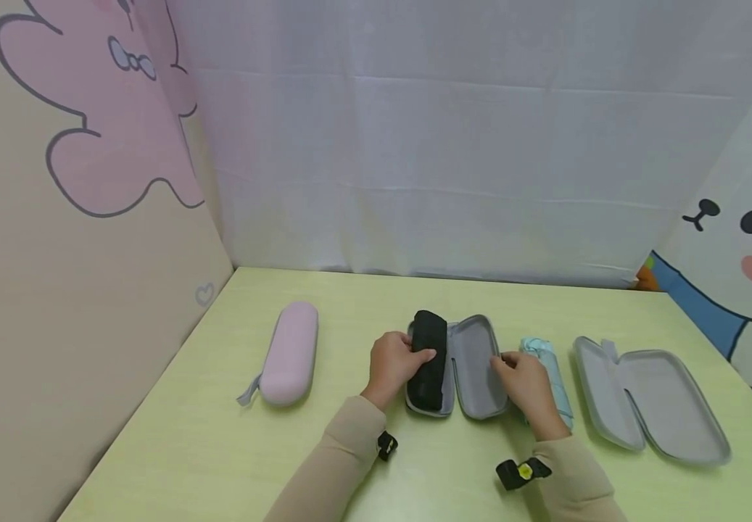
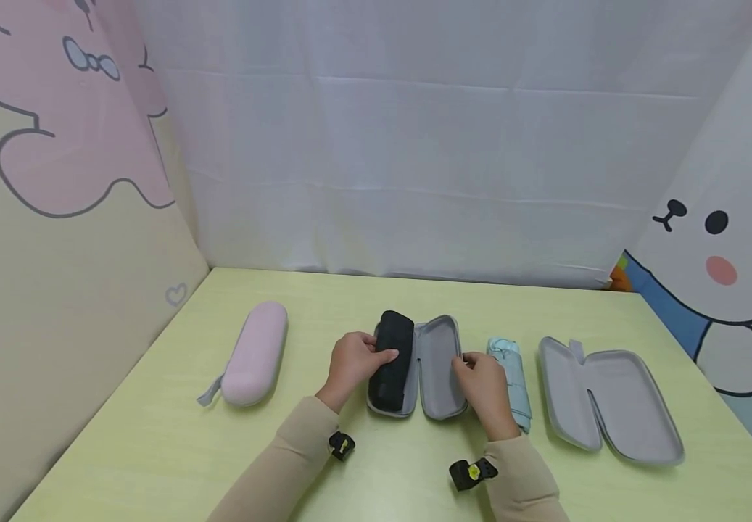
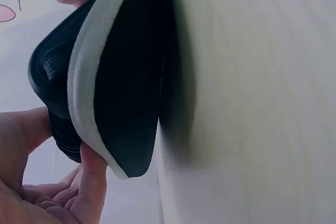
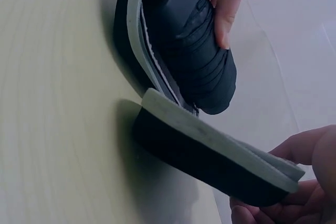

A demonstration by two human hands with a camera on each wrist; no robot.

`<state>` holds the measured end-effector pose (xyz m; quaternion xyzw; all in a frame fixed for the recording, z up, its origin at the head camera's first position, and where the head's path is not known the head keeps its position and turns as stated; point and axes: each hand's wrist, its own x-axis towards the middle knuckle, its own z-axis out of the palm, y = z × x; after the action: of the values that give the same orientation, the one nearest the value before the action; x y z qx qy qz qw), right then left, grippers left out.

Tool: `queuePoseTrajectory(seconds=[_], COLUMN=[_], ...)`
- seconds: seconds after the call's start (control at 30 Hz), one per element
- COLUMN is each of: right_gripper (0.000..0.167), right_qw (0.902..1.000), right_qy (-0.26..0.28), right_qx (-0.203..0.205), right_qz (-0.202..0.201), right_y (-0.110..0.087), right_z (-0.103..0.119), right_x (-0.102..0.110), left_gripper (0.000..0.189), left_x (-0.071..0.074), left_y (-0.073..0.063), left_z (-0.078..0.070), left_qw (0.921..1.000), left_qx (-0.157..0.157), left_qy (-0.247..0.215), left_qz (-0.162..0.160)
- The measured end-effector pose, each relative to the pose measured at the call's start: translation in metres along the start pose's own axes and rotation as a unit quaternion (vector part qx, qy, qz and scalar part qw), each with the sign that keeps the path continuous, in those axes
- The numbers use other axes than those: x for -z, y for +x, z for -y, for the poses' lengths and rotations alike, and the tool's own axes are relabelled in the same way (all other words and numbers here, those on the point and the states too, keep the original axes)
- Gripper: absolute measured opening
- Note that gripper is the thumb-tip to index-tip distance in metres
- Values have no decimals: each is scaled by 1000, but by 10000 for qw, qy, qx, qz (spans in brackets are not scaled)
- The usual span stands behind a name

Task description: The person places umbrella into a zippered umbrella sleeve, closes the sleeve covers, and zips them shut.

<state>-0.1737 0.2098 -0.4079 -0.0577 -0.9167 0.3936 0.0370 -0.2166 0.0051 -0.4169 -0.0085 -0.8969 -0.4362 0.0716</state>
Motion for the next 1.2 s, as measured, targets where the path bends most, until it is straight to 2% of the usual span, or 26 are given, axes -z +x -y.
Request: queuePoseTrajectory(seconds=[0.13,0.37,0.47,0.63,0.7,0.83,0.97,1.07,1.2], right_gripper=[40,38,38,40,40,38,40,41,43], right_qw=[10000,10000,9999,9999,9999,9999,9999,10000,10000], right_qy=[-17,-21,-29,-75,-76,-70,-32,-4,82], right_qx=[25,60,79,120,105,101,108,89,27], right_qz=[-17,-56,-76,-43,-44,-52,-39,-41,-32], right_y=[0,0,0,1,0,-1,-1,0,-1], right_z=[0,0,0,0,0,0,-1,-1,0], right_x=[-1,-1,0,1,1,0,0,1,2], left_gripper=[31,43,40,23,23,25,23,34,51], left_x=[-1,-3,0,9,12,15,16,16,16], left_y=[1,3,6,10,10,9,8,10,12], left_z=[3,7,8,9,8,7,9,14,21], left_qw=[10000,9998,9988,9919,9897,9897,9909,9889,9867], left_qx=[12,75,119,371,401,303,341,485,619], left_qy=[84,111,113,103,180,414,231,-36,-142], left_qz=[18,156,468,1212,1360,1334,1284,1406,1498])
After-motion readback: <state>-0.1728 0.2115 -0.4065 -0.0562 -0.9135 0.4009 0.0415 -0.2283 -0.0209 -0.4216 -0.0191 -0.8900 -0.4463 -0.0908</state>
